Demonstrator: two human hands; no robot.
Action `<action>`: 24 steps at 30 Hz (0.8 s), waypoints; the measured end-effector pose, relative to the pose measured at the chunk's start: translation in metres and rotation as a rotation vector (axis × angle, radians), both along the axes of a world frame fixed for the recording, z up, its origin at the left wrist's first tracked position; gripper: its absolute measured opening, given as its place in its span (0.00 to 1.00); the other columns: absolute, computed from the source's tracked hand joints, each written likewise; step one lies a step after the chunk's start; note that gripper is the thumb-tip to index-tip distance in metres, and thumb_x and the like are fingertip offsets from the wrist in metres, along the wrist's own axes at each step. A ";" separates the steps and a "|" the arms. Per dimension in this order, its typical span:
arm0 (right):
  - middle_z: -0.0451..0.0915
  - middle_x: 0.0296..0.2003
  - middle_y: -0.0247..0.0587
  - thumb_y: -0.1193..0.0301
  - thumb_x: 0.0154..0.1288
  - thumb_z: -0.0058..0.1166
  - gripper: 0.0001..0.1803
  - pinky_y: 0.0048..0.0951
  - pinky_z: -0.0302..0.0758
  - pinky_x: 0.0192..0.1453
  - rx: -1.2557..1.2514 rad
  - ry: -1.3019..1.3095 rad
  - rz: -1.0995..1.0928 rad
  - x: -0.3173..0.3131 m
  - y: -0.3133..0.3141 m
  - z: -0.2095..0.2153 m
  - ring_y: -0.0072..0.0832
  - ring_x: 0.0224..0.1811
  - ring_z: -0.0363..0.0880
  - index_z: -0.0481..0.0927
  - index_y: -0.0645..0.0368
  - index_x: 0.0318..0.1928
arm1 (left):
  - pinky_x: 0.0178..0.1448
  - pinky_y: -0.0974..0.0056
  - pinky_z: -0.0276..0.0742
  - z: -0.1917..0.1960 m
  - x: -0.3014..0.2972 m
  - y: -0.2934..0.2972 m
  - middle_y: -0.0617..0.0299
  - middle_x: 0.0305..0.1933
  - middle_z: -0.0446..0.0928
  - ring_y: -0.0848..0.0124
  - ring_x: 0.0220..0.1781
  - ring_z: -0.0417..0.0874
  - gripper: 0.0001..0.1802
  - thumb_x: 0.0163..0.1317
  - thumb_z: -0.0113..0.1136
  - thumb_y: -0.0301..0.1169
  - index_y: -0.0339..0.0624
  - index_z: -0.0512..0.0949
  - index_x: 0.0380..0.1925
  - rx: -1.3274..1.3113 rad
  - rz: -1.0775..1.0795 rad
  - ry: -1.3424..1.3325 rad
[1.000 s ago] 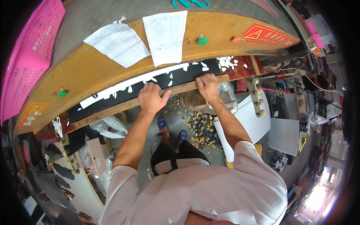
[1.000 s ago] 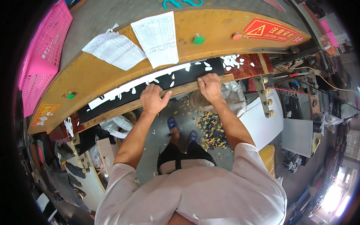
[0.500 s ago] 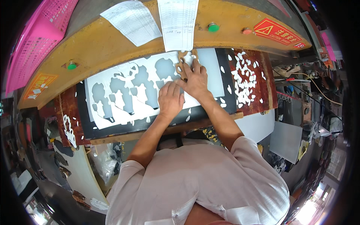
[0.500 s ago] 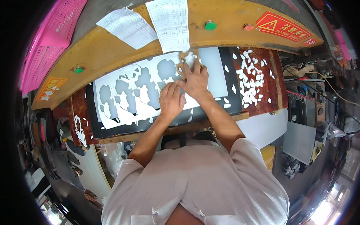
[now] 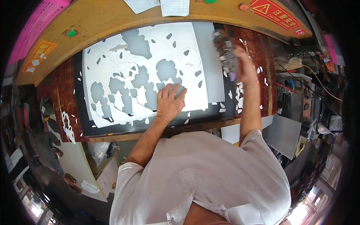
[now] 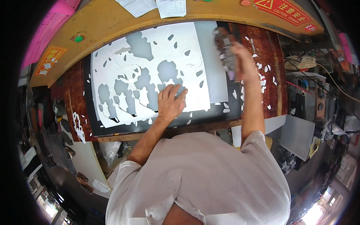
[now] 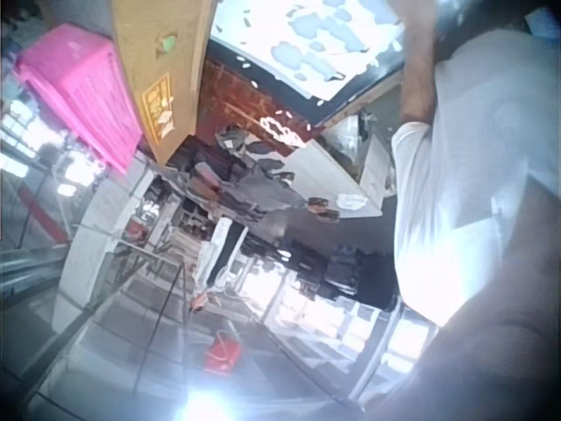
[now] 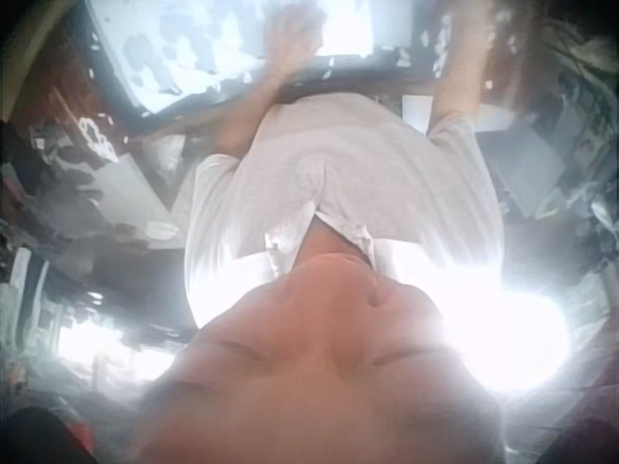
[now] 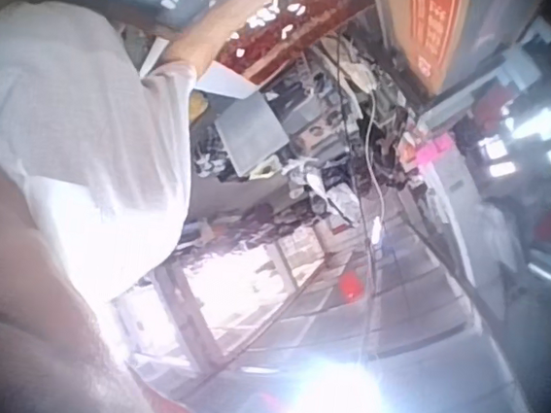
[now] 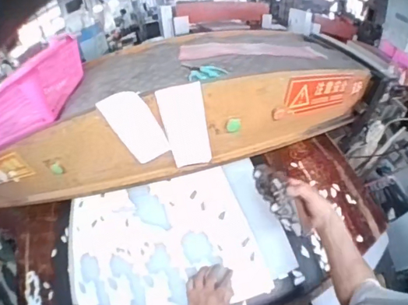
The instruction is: The person separates white paper cutouts from a larger sheet on a workbench, using both hands to peel and stack the pieces. The person then uses a wooden tool to press and separate additional cutouts, gathering them into a pile.
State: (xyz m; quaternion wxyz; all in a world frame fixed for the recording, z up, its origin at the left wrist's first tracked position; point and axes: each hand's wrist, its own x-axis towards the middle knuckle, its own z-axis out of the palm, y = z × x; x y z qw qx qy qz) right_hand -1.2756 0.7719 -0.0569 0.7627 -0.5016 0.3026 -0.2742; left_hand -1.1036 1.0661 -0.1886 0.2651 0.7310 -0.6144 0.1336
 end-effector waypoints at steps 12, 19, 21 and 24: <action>0.71 0.68 0.66 0.48 0.64 0.62 0.42 0.61 0.82 0.64 0.899 -0.626 -0.390 -0.144 0.058 -0.085 0.66 0.68 0.70 0.71 0.58 0.72 | 0.68 0.49 0.67 0.009 -0.005 0.003 0.57 0.66 0.76 0.53 0.68 0.73 0.25 0.58 0.69 0.35 0.52 0.86 0.58 0.000 -0.023 0.029; 0.78 0.65 0.62 0.48 0.67 0.62 0.39 0.62 0.80 0.64 0.670 -0.347 -0.375 -0.147 0.059 -0.065 0.59 0.65 0.77 0.73 0.57 0.72 | 0.76 0.44 0.69 0.031 -0.018 -0.051 0.44 0.72 0.73 0.44 0.75 0.71 0.38 0.54 0.78 0.40 0.35 0.79 0.64 0.209 -0.199 0.115; 0.82 0.60 0.53 0.56 0.68 0.61 0.37 0.54 0.84 0.58 0.410 -0.173 -0.321 -0.144 0.055 -0.054 0.48 0.57 0.83 0.72 0.55 0.75 | 0.76 0.46 0.71 0.028 -0.019 -0.064 0.43 0.72 0.73 0.45 0.75 0.72 0.38 0.54 0.78 0.39 0.32 0.79 0.63 0.324 -0.184 0.072; 0.85 0.56 0.44 0.66 0.62 0.67 0.44 0.37 0.85 0.51 0.001 0.322 -0.444 -0.126 0.035 -0.046 0.36 0.47 0.86 0.70 0.53 0.80 | 0.75 0.49 0.75 0.027 -0.018 -0.071 0.43 0.72 0.74 0.48 0.75 0.73 0.38 0.57 0.76 0.41 0.28 0.78 0.63 0.411 -0.168 -0.116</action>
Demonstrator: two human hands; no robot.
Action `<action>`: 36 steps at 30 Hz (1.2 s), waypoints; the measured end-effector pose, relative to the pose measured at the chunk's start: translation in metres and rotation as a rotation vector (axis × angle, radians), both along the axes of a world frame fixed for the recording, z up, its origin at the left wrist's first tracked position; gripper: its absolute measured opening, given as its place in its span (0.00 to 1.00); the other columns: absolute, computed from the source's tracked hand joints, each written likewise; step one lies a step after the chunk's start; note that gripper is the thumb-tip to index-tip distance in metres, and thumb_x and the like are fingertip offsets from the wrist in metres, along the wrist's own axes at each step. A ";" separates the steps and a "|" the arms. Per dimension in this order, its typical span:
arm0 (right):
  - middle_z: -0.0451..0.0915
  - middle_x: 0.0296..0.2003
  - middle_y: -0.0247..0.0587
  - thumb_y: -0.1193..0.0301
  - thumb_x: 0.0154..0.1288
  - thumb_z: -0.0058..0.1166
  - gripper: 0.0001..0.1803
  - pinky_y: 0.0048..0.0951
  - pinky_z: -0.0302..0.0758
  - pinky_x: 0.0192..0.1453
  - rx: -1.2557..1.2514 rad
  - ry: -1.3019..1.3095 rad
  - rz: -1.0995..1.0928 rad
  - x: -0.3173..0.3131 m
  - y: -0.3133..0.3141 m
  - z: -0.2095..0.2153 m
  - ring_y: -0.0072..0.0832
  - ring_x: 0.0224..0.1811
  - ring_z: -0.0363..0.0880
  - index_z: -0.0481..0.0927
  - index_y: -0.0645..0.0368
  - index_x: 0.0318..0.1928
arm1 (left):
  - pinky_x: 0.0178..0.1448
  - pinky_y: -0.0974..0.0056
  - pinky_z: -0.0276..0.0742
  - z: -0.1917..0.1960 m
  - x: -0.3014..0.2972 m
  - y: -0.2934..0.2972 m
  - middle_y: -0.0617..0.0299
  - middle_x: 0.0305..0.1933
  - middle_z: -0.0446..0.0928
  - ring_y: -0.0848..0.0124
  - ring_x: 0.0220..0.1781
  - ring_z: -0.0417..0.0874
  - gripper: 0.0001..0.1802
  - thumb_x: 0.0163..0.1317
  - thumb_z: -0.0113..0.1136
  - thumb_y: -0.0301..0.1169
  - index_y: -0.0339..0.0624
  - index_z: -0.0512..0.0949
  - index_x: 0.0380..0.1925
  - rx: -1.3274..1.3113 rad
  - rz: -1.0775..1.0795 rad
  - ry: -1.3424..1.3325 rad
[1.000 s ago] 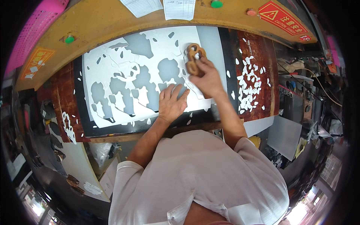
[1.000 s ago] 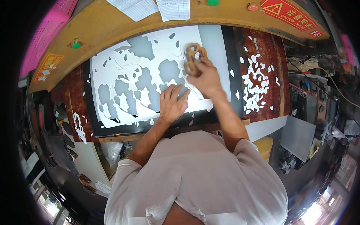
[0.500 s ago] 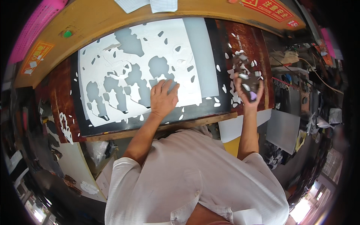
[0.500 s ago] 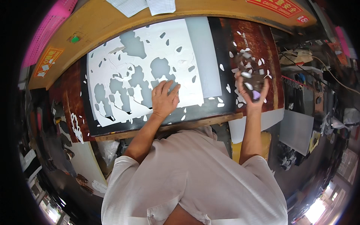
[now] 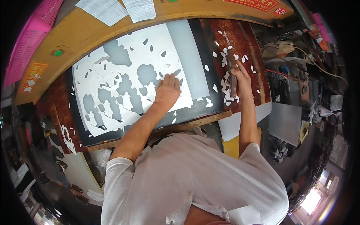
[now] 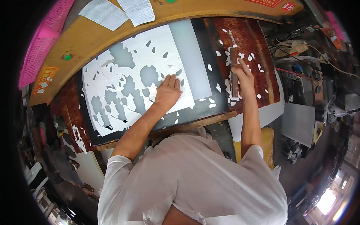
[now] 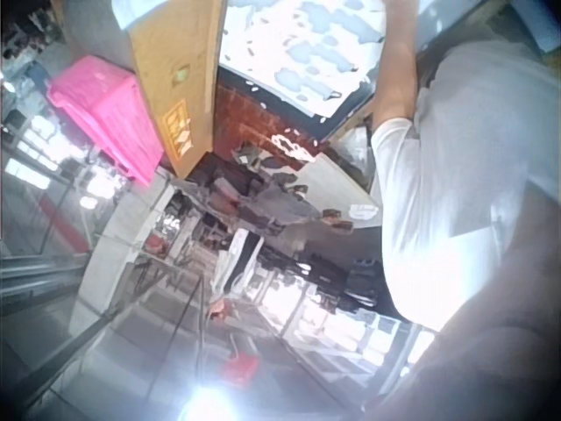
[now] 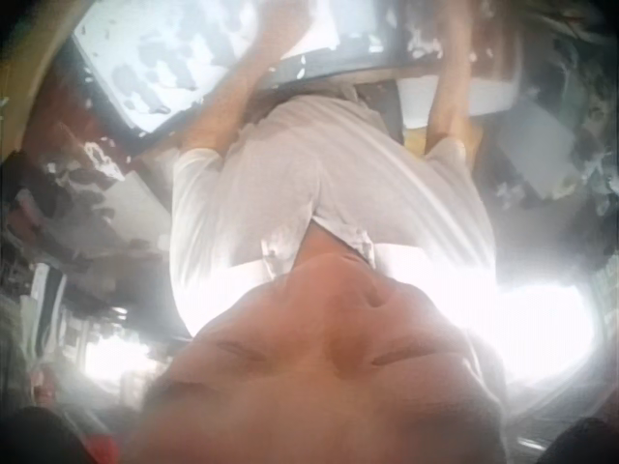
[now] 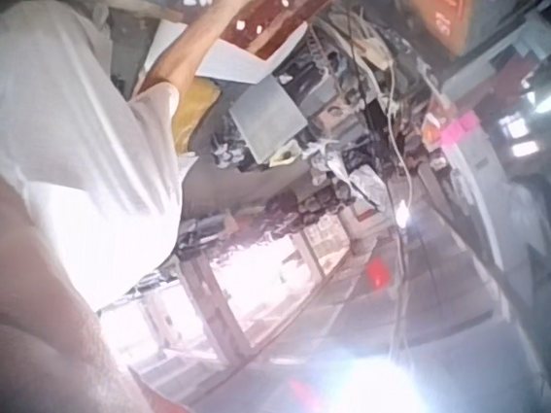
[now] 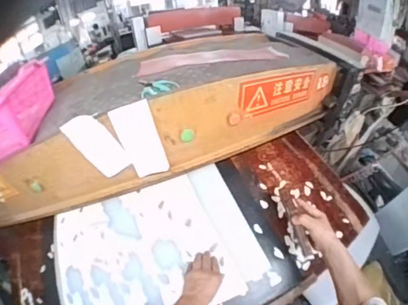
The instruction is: The person separates white paper cutouts from a larger sheet on a workbench, using both hands to peel and stack the pieces. The person then uses a wooden tool to press and separate additional cutouts, gathering them into a pile.
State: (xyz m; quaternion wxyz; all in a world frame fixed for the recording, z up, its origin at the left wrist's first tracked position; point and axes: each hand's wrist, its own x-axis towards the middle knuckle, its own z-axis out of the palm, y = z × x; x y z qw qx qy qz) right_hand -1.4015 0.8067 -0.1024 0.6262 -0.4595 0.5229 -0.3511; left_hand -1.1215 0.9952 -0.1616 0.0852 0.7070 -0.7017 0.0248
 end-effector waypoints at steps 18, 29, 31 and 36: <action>0.83 0.50 0.44 0.58 0.67 0.60 0.36 0.49 0.81 0.65 -0.132 -0.635 -0.176 -0.073 0.052 0.041 0.37 0.50 0.84 0.70 0.64 0.70 | 0.84 0.30 0.44 -0.019 -0.123 -0.241 0.27 0.81 0.57 0.32 0.86 0.49 0.45 0.70 0.61 0.52 0.29 0.64 0.76 -0.078 0.098 0.331; 0.71 0.72 0.53 0.52 0.63 0.66 0.48 0.55 0.87 0.61 0.010 -0.587 -0.509 -0.172 0.143 -0.009 0.50 0.66 0.81 0.64 0.60 0.78 | 0.83 0.29 0.47 -0.037 -0.162 -0.285 0.38 0.78 0.66 0.37 0.85 0.55 0.46 0.64 0.67 0.58 0.38 0.69 0.74 -0.279 -0.260 0.178; 0.71 0.72 0.55 0.53 0.63 0.67 0.49 0.56 0.88 0.60 0.013 -0.632 -0.541 -0.173 0.152 -0.013 0.51 0.65 0.81 0.62 0.60 0.79 | 0.79 0.30 0.56 -0.033 -0.112 -0.357 0.41 0.75 0.70 0.39 0.77 0.66 0.39 0.68 0.64 0.56 0.36 0.74 0.67 -0.460 -0.097 0.073; 0.70 0.72 0.56 0.52 0.63 0.67 0.49 0.62 0.87 0.60 -0.004 -0.686 -0.572 -0.169 0.147 -0.015 0.59 0.67 0.79 0.61 0.57 0.79 | 0.84 0.40 0.54 -0.046 -0.170 -0.309 0.42 0.77 0.69 0.44 0.82 0.62 0.41 0.69 0.63 0.55 0.37 0.71 0.72 -0.144 -0.392 0.234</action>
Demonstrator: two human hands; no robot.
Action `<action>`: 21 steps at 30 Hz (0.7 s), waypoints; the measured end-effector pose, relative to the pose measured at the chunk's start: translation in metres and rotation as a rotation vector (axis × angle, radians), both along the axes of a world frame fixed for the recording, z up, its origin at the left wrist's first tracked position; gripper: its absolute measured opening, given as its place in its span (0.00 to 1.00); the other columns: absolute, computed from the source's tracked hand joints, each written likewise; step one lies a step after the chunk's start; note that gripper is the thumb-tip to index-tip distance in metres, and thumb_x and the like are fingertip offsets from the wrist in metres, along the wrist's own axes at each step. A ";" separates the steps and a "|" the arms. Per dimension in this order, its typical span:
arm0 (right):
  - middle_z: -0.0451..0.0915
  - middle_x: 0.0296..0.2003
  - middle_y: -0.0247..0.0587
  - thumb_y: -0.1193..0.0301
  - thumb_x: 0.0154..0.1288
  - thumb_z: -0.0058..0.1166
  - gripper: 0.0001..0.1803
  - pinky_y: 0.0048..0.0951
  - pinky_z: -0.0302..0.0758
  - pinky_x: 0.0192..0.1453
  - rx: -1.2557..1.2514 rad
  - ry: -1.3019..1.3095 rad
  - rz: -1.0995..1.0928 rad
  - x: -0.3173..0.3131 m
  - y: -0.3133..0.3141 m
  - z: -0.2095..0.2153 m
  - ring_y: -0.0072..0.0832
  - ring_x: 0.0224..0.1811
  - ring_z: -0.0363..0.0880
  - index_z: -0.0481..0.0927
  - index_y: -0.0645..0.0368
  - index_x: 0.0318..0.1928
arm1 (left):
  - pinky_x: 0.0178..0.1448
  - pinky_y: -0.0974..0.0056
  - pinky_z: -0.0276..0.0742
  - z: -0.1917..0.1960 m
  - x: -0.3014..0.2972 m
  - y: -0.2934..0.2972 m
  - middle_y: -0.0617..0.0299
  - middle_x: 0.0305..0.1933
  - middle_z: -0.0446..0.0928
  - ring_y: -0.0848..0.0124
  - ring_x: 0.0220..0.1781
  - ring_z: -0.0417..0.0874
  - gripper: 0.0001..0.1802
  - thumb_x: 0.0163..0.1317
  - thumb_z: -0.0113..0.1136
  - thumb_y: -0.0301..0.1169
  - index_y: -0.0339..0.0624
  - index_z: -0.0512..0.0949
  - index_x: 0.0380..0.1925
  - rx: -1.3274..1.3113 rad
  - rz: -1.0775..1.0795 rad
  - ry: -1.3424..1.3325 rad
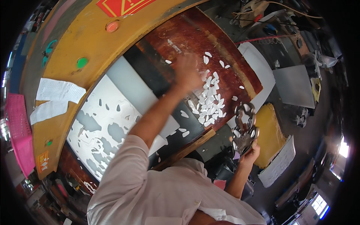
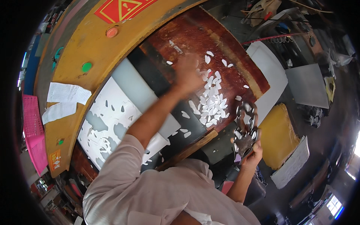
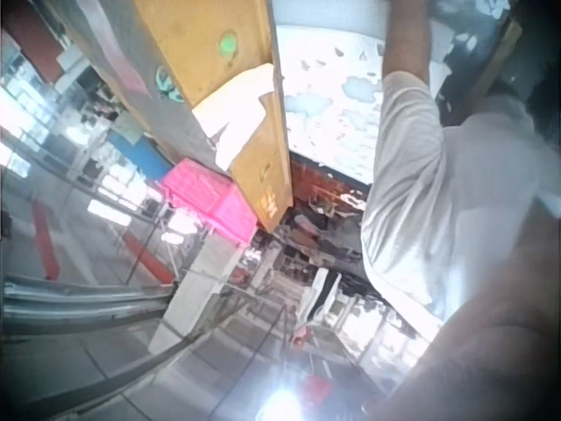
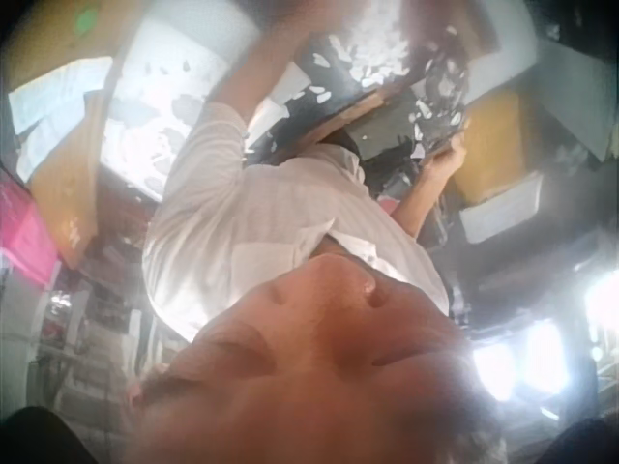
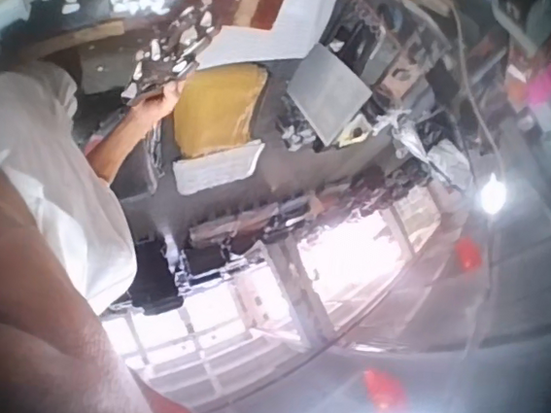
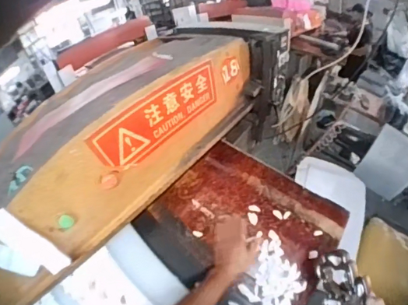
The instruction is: The person separates white paper cutouts from a larger sheet on a workbench, using both hands to peel and stack the pieces. The person then uses a wooden tool to press and separate additional cutouts, gathering them into a pile.
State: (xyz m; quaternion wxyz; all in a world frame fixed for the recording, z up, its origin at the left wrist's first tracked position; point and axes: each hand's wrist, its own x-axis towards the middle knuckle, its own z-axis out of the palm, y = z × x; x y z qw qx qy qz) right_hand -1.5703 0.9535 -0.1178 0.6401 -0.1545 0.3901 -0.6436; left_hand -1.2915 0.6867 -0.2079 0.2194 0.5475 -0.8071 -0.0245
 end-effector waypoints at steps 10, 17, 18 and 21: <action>0.81 0.48 0.39 0.59 0.73 0.58 0.44 0.48 0.83 0.62 -0.189 0.080 0.330 0.041 -0.128 0.022 0.33 0.50 0.84 0.57 0.66 0.82 | 0.84 0.30 0.49 0.046 0.021 0.130 0.26 0.75 0.66 0.27 0.80 0.59 0.39 0.72 0.59 0.49 0.22 0.73 0.68 0.286 0.343 -0.227; 0.79 0.68 0.51 0.63 0.58 0.76 0.32 0.38 0.73 0.75 -0.638 1.074 0.523 0.202 -0.255 -0.015 0.43 0.72 0.77 0.87 0.58 0.63 | 0.81 0.47 0.66 0.031 -0.015 0.265 0.33 0.73 0.68 0.41 0.76 0.70 0.36 0.65 0.70 0.43 0.25 0.75 0.65 0.288 0.116 0.206; 0.78 0.69 0.50 0.62 0.59 0.75 0.31 0.40 0.73 0.75 -0.674 1.191 0.531 0.225 -0.259 -0.026 0.46 0.71 0.77 0.87 0.56 0.63 | 0.80 0.46 0.67 0.036 0.007 0.271 0.34 0.73 0.68 0.41 0.75 0.70 0.37 0.63 0.72 0.42 0.26 0.75 0.64 0.293 0.154 0.144; 0.77 0.70 0.49 0.59 0.62 0.70 0.26 0.44 0.72 0.76 -0.838 1.608 0.518 0.268 -0.251 -0.049 0.50 0.69 0.77 0.88 0.52 0.61 | 0.75 0.44 0.69 0.065 0.071 0.303 0.37 0.72 0.68 0.42 0.72 0.71 0.40 0.55 0.77 0.39 0.29 0.74 0.65 0.290 0.386 0.074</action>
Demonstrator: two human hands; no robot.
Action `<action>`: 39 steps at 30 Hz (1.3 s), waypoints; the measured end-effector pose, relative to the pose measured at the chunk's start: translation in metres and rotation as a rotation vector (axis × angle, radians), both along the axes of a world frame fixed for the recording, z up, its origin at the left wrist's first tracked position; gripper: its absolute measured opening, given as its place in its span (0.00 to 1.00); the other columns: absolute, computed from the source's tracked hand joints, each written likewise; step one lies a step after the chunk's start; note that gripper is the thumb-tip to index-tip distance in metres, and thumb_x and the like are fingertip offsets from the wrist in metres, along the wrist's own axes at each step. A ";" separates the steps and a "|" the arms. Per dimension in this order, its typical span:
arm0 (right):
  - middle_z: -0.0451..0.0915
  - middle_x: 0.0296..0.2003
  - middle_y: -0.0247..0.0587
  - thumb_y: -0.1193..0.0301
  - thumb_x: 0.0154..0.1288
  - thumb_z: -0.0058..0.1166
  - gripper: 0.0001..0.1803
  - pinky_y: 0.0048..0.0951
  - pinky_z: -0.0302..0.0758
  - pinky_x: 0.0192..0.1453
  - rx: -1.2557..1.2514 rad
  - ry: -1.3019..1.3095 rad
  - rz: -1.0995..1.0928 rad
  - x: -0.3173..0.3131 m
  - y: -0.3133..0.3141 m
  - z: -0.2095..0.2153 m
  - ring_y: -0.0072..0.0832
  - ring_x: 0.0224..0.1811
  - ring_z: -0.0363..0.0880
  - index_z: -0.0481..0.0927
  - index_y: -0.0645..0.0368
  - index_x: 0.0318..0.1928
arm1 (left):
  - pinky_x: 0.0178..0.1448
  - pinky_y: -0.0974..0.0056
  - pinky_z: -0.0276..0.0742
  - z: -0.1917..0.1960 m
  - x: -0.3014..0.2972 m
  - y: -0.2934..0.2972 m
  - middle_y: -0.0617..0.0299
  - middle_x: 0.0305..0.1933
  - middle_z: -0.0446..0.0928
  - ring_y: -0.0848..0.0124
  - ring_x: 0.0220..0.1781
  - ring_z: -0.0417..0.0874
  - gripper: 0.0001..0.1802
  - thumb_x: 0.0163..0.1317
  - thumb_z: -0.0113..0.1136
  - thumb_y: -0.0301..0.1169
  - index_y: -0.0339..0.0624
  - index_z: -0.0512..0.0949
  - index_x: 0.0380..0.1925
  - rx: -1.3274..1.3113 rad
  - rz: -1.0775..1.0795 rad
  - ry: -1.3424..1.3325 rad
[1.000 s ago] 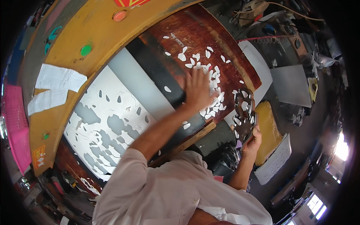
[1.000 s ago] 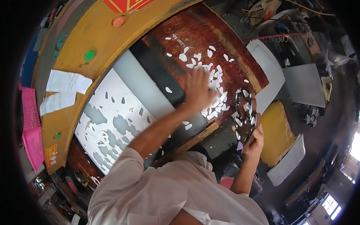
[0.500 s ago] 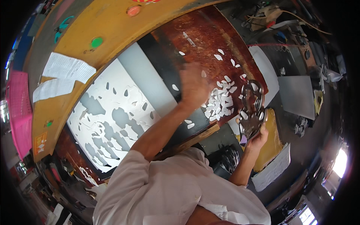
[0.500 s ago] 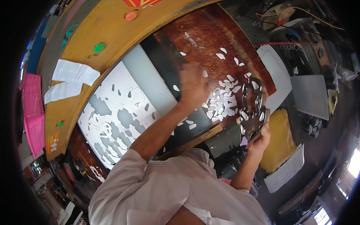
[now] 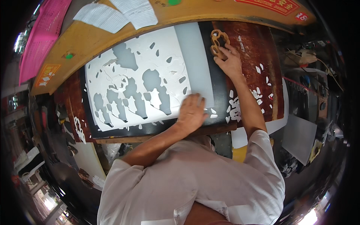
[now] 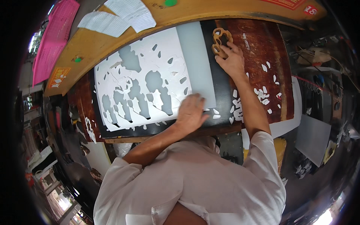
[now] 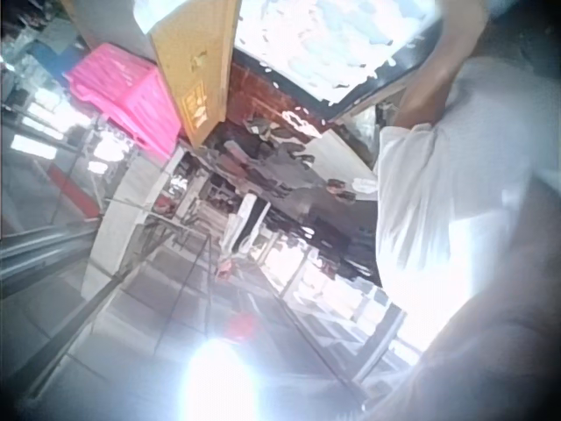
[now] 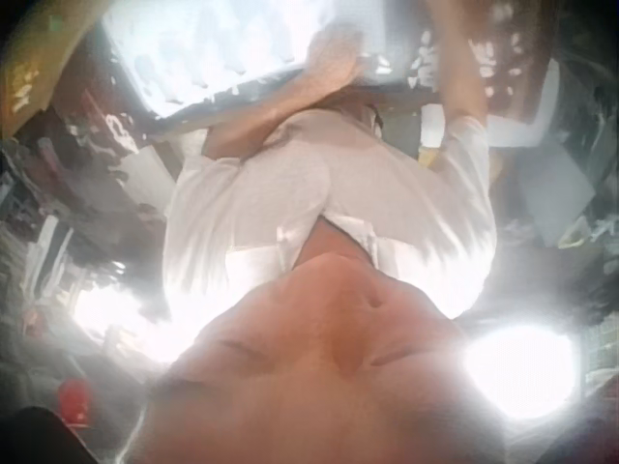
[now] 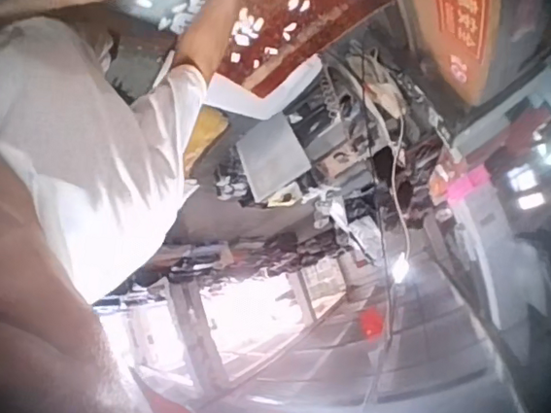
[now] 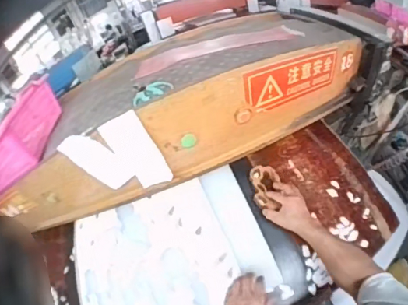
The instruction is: The person separates white paper cutouts from a larger sheet on a workbench, using both hands to peel and stack the pieces. The person then uses a wooden tool to press and separate additional cutouts, gathering them into a pile.
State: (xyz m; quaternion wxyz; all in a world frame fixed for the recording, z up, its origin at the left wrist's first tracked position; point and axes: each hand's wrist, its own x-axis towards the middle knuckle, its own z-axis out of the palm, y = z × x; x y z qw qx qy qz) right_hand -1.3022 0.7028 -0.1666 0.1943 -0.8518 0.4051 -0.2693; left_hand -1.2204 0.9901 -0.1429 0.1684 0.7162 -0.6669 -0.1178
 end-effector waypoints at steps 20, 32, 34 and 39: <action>0.85 0.35 0.29 0.66 0.75 0.64 0.15 0.22 0.72 0.37 1.472 -0.418 0.176 0.020 0.193 0.024 0.16 0.33 0.76 0.89 0.64 0.52 | 0.75 0.47 0.71 -0.018 0.119 0.036 0.38 0.74 0.68 0.41 0.71 0.70 0.44 0.57 0.77 0.36 0.23 0.70 0.70 -0.101 -0.007 0.271; 0.83 0.29 0.41 0.58 0.77 0.56 0.18 0.36 0.76 0.40 0.498 -0.023 -0.052 0.044 0.208 -0.014 0.30 0.32 0.79 0.89 0.60 0.49 | 0.30 0.61 0.77 0.085 0.379 -0.017 0.54 0.21 0.82 0.67 0.21 0.81 0.19 0.72 0.52 0.36 0.32 0.82 0.27 -0.188 0.697 0.328; 0.83 0.28 0.39 0.58 0.77 0.56 0.19 0.35 0.75 0.40 0.601 -0.058 -0.127 0.043 0.210 -0.016 0.28 0.32 0.78 0.89 0.61 0.49 | 0.29 0.62 0.75 0.070 0.397 0.001 0.58 0.21 0.80 0.71 0.21 0.79 0.17 0.73 0.52 0.36 0.33 0.81 0.31 -0.281 0.472 0.638; 0.83 0.29 0.34 0.59 0.77 0.58 0.18 0.31 0.74 0.37 0.776 -0.092 -0.129 0.039 0.210 -0.010 0.21 0.31 0.78 0.89 0.60 0.51 | 0.32 0.65 0.72 0.071 0.341 0.066 0.67 0.26 0.77 0.78 0.26 0.74 0.15 0.74 0.54 0.35 0.34 0.84 0.42 -0.324 0.432 0.642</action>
